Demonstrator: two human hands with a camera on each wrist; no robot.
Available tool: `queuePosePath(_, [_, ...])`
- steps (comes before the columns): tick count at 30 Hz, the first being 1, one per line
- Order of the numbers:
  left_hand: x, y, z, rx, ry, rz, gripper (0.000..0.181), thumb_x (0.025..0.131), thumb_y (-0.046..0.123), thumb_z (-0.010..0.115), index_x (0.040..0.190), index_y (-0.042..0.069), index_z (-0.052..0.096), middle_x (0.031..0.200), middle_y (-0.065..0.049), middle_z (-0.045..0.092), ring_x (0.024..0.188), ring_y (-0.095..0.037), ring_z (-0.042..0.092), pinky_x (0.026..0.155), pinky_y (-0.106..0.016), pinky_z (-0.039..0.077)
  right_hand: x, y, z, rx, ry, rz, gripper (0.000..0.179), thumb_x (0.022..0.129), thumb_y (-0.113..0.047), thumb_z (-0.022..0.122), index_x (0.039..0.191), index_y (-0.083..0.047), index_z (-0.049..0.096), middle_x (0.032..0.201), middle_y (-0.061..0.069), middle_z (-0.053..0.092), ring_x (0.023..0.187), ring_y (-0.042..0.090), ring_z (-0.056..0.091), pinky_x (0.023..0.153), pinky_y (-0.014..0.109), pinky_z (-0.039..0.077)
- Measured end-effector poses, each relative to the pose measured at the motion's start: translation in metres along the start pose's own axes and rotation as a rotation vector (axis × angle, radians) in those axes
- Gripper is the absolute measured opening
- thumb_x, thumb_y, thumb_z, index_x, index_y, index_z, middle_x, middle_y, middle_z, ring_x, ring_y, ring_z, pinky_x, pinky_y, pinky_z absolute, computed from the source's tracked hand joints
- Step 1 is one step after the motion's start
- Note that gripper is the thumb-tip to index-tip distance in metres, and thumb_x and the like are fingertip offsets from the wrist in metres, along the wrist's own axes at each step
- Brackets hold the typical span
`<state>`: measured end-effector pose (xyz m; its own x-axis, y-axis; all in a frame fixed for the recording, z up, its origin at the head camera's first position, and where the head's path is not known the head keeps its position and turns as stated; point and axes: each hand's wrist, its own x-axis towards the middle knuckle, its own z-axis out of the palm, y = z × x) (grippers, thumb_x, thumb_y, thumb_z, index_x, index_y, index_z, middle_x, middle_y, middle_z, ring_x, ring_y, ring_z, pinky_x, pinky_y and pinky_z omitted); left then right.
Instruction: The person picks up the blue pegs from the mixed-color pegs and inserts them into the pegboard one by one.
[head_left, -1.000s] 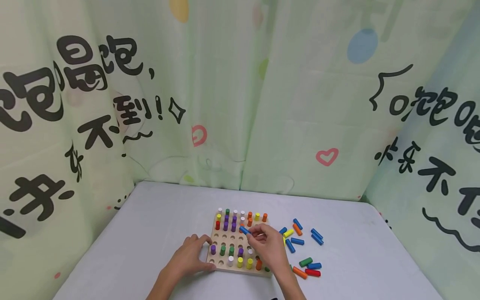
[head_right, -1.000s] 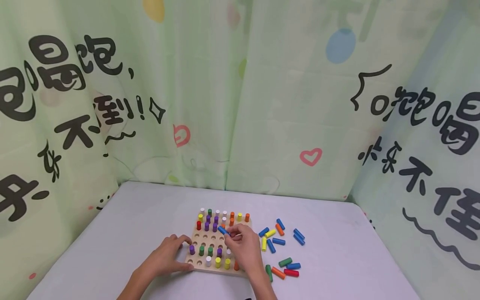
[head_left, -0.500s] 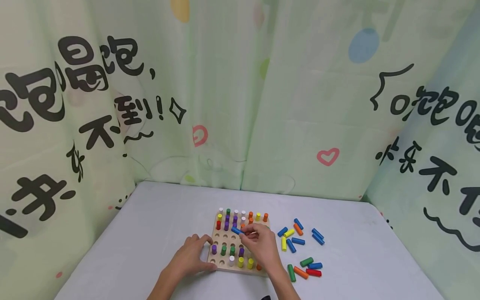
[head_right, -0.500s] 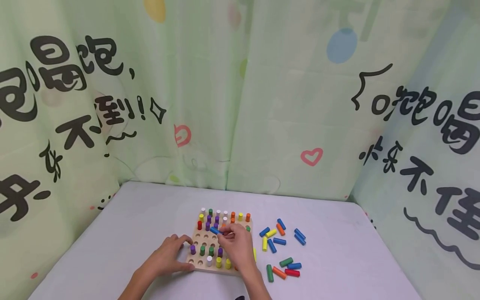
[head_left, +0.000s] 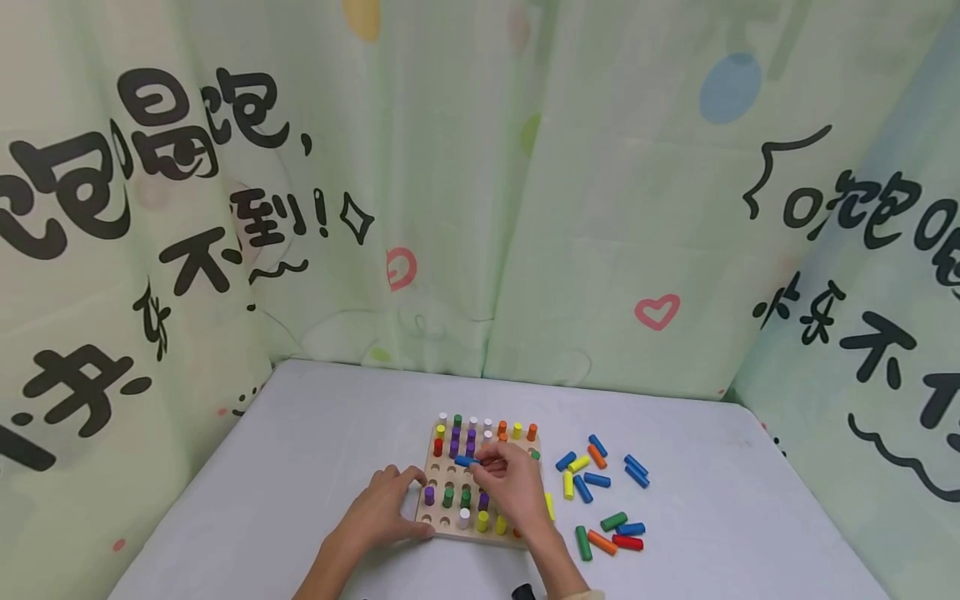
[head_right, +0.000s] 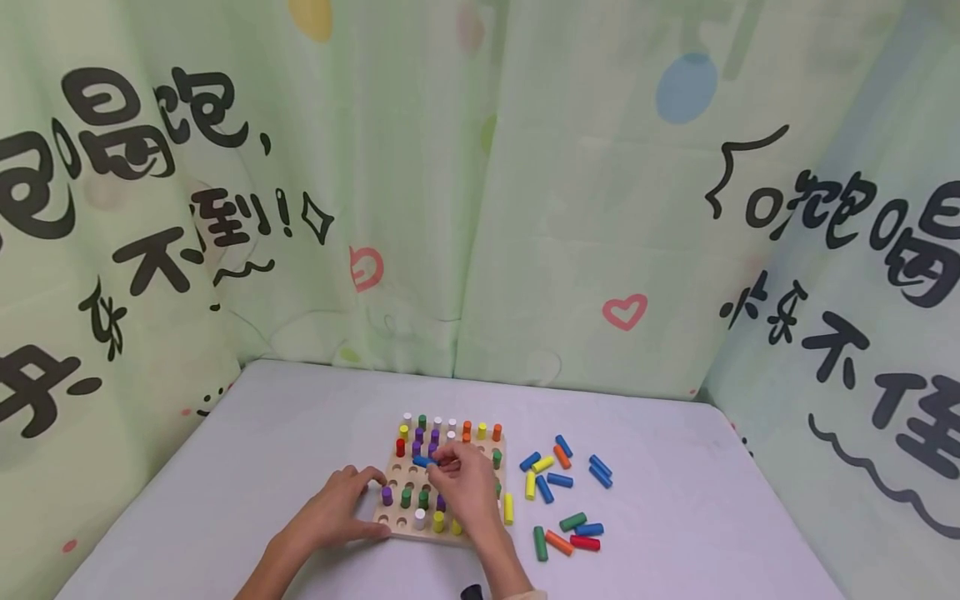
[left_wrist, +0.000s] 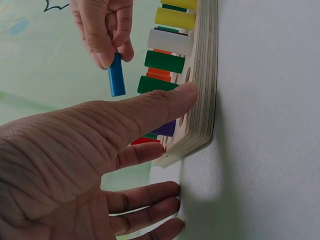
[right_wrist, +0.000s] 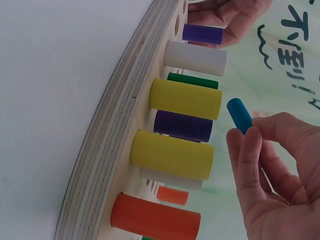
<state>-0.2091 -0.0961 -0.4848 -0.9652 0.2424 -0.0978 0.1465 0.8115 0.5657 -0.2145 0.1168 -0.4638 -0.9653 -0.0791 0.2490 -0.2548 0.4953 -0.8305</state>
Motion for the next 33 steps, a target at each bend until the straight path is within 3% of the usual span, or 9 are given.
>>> queuePosePath(8, [0.001,0.0,0.0,-0.002,-0.001,0.003,0.06,0.07,0.037,0.094,0.118,0.018,0.063,0.106,-0.01,0.057,0.096,-0.029,0.05,0.085,-0.056,0.052,0.008,0.001,0.008,-0.012,-0.008,0.001,0.01,0.088,-0.004,0.077,0.094,-0.003,0.069,0.09,0.006,0.069,0.079,0.015,0.066,0.07,0.021,0.057])
queuePosePath(19, [0.002,-0.001,0.0,-0.001,-0.001,0.006,0.061,0.07,0.038,0.095,0.118,0.018,0.063,0.104,-0.009,0.056,0.095,-0.028,0.05,0.083,-0.054,0.052,0.015,-0.001,0.019,-0.021,-0.064,0.028,0.01,0.091,-0.006,0.075,0.1,-0.002,0.072,0.094,0.005,0.068,0.081,0.013,0.065,0.071,0.022,0.057])
queuePosePath(33, [0.002,-0.001,-0.001,-0.014,0.008,0.02,0.061,0.069,0.038,0.094,0.117,0.017,0.063,0.101,-0.008,0.055,0.094,-0.026,0.05,0.08,-0.052,0.052,0.023,-0.003,0.036,-0.125,-0.044,-0.05,0.008,0.09,-0.001,0.073,0.096,-0.003,0.07,0.09,0.003,0.067,0.079,0.011,0.063,0.072,0.02,0.054])
